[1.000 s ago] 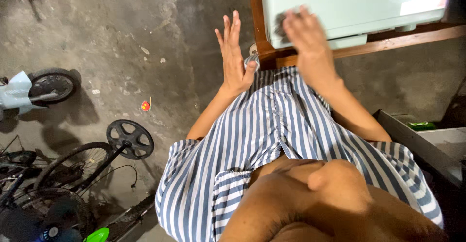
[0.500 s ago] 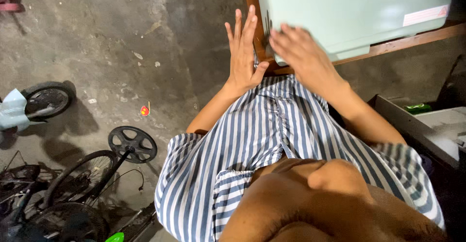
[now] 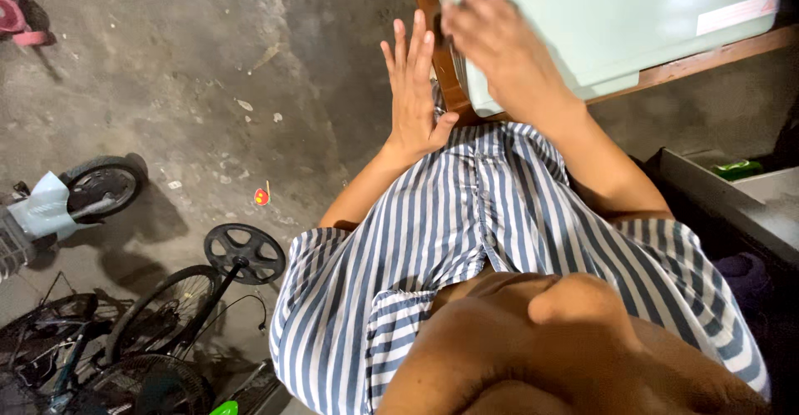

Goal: The person wipes the inside of a white plastic basket with a dark cloth, then places a green basket on top. They move a small white appliance onto a wooden table and wipe its top and sides with the same cloth.

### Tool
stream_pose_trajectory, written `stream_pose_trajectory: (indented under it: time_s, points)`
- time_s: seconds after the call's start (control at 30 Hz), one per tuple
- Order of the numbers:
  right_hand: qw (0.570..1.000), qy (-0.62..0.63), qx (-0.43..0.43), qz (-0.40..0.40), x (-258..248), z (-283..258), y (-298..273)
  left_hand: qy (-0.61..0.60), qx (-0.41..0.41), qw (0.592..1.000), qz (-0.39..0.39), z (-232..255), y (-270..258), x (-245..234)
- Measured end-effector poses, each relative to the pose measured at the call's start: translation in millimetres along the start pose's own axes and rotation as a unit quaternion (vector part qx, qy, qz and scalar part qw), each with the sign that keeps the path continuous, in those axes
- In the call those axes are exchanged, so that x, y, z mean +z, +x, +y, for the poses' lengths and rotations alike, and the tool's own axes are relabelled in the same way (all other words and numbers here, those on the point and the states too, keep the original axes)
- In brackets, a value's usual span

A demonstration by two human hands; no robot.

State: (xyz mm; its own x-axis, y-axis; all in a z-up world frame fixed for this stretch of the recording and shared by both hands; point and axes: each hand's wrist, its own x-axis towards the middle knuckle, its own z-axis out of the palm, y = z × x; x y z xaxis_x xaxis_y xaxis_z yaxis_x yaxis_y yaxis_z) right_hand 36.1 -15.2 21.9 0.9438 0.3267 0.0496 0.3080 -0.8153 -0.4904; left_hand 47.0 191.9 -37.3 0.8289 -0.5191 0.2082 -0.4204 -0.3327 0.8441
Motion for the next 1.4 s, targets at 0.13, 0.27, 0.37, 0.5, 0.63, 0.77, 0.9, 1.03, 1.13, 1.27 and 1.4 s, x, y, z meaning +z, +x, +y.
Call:
stream_pose_trajectory:
  time_s: [0.13,0.27,0.37,0.5,0.63,0.77,0.9,1.03,1.13,1.27,1.4]
  points:
    - [0.996,0.068,-0.016,-0.048,0.3,-14.5,-58.1,0.007,0.001,1.000,-0.012,9.0,-8.4,5.2]
    - [0.999,0.009,0.025,-0.034,-21.0,6.4,-111.7,0.017,0.003,0.998,-0.056,22.5,-15.5,10.1]
    - [0.994,-0.024,0.102,0.024,-36.0,25.4,-125.2,0.024,0.010,0.998,-0.062,32.8,-20.3,13.9]
    - [0.997,-0.001,0.068,0.045,-10.5,22.2,-108.1,0.034,0.024,0.998,-0.043,49.4,-21.6,30.5]
    - [0.996,0.065,-0.060,0.034,13.3,11.7,-98.4,0.053,0.037,0.997,-0.039,63.6,-18.2,47.9]
    - [0.997,0.049,-0.028,0.052,-15.2,44.5,-128.1,0.076,0.040,0.996,-0.034,80.2,-11.7,71.0]
    - [0.992,-0.005,0.093,0.081,-71.3,101.2,-188.2,0.069,0.022,0.997,-0.036,99.3,1.8,97.5]
    - [0.983,-0.053,0.133,0.116,-91.2,137.2,-218.2,0.064,0.019,0.997,-0.024,116.7,20.5,127.7]
    - [0.991,-0.026,0.087,0.098,-89.3,136.7,-206.6,0.070,0.022,0.997,-0.014,128.4,36.7,145.3]
    - [0.995,0.083,-0.021,0.042,-81.8,124.6,-174.7,0.087,0.043,0.995,-0.011,136.6,59.7,170.6]
    - [0.982,0.173,-0.073,0.025,-97.6,142.5,-168.5,0.106,0.042,0.994,-0.006,143.3,78.8,190.5]
